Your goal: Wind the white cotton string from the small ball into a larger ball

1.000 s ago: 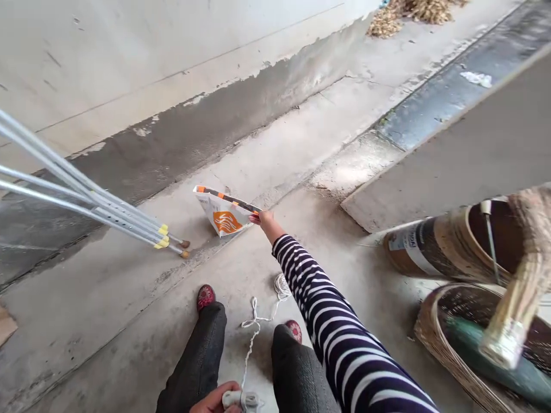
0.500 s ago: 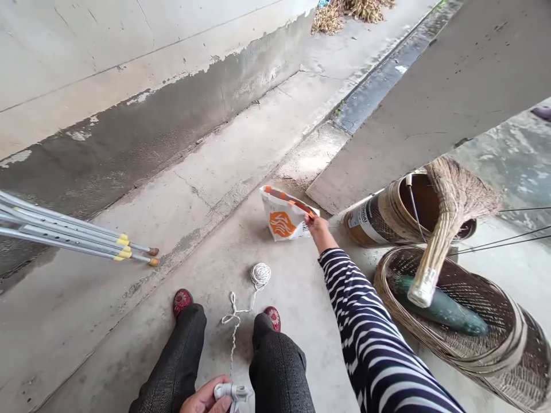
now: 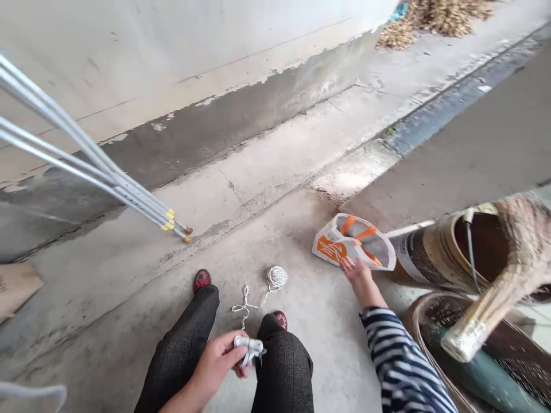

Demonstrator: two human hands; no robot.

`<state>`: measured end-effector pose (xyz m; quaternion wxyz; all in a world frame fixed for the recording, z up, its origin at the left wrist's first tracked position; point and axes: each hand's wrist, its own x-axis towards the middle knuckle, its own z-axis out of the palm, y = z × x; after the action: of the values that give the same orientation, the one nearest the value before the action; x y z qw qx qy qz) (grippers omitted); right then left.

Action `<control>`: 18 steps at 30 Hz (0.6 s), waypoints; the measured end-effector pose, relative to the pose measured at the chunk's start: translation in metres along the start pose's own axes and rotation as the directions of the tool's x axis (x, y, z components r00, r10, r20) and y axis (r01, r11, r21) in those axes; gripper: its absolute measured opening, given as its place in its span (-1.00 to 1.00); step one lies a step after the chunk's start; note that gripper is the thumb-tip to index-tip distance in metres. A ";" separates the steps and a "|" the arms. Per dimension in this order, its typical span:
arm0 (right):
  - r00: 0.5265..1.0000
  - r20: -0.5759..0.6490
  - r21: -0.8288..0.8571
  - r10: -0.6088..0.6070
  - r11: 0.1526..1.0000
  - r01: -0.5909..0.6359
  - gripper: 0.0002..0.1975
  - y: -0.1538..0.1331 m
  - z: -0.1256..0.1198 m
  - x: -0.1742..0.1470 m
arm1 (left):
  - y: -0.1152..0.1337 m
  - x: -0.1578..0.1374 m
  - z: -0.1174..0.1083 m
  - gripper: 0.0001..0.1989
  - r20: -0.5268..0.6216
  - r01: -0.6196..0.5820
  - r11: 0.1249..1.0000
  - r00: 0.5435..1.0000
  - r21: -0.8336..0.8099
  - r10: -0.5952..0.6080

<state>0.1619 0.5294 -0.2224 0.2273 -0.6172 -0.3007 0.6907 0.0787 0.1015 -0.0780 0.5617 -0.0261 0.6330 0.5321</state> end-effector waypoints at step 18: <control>0.572 0.817 -0.318 -0.075 0.769 0.555 -0.52 0.114 0.127 -0.241 | 0.062 0.039 -0.077 -0.38 -0.185 -0.367 0.930 0.914 0.001 0.361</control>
<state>0.0751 0.2660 -0.1220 0.0180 -0.2342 -0.6604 0.7132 -0.0275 0.0966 -0.0819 0.3923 0.0342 0.6663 0.6332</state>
